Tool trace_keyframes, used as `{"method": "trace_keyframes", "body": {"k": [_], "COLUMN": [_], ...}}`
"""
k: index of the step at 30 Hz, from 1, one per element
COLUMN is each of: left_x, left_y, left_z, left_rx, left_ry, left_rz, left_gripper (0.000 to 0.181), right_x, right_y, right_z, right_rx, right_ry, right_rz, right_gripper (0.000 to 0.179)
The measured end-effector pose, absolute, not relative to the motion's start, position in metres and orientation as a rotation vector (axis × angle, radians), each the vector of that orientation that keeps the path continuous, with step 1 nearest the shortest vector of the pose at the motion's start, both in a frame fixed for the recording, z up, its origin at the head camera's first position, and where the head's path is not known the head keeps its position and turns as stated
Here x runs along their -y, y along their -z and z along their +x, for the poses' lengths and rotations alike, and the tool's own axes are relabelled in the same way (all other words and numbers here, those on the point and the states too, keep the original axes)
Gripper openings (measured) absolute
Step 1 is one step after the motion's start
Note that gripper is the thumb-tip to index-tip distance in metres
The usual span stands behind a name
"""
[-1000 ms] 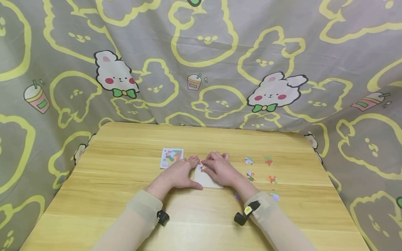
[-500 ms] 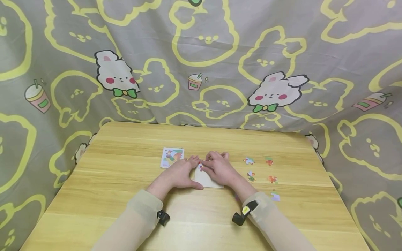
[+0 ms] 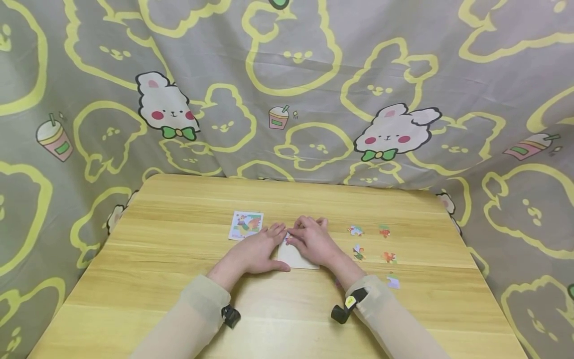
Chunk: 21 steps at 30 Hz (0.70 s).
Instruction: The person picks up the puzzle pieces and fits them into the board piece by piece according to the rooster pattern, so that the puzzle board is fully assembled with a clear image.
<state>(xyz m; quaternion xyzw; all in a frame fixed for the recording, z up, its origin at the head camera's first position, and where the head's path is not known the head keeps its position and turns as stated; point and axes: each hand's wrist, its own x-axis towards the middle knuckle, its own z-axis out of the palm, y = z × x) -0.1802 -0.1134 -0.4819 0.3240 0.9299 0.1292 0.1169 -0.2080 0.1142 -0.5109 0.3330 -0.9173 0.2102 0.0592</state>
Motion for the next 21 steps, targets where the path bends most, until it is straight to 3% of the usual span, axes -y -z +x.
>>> {"method": "trace_keyframes", "body": {"k": [11, 21], "left_x": [0.113, 0.11], "left_y": [0.484, 0.481], "left_z": [-0.176, -0.177], "left_rx": [-2.713, -2.693], "left_ry": [-0.413, -0.363], "left_rz": [0.936, 0.888], "left_gripper": [0.102, 0.1], "right_x": [-0.117, -0.149], "right_y": [0.512, 0.486], "right_z": [-0.207, -0.199], "right_rx": [2.785, 2.792], "right_ry": [-0.665, -0.875], "right_rz": [1.019, 0.992], "right_gripper": [0.037, 0.034]}}
